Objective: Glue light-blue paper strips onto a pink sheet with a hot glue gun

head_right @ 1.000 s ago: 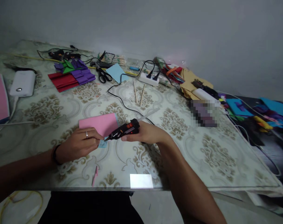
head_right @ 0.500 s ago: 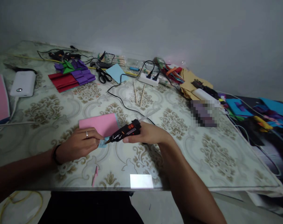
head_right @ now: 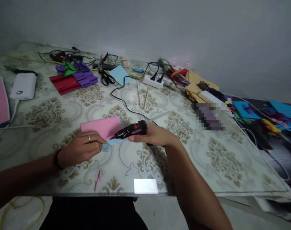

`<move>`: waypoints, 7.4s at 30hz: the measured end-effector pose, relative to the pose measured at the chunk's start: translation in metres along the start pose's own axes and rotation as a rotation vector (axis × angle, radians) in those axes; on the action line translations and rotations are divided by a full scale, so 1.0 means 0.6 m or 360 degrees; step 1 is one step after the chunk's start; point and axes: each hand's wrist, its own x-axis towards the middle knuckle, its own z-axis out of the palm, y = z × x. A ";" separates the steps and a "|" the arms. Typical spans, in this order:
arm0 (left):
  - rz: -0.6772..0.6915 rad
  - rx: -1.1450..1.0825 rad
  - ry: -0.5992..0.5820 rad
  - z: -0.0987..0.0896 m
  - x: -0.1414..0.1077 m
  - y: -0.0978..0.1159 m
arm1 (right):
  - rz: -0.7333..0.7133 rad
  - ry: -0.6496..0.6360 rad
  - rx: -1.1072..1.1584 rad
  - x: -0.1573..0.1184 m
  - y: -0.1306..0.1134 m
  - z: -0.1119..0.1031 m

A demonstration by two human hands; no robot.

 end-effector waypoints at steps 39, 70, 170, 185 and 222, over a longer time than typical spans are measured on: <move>-0.0686 -0.0219 -0.0015 -0.006 0.001 0.002 | -0.0631 0.0352 -0.0355 0.060 -0.005 0.097; -0.1125 -0.0224 0.0063 -0.003 0.006 0.008 | -0.0451 0.0544 -0.0210 0.077 -0.001 0.133; -0.0249 0.0741 -0.0290 -0.015 -0.004 -0.002 | -0.0539 0.0506 -0.1242 0.060 -0.010 0.152; -0.0115 0.0876 -0.0373 -0.023 0.000 0.004 | -0.0489 0.0437 -0.1293 0.053 -0.021 0.148; -0.0197 0.0722 -0.0396 -0.023 -0.006 -0.006 | -0.0587 0.0568 -0.1183 0.062 -0.006 0.149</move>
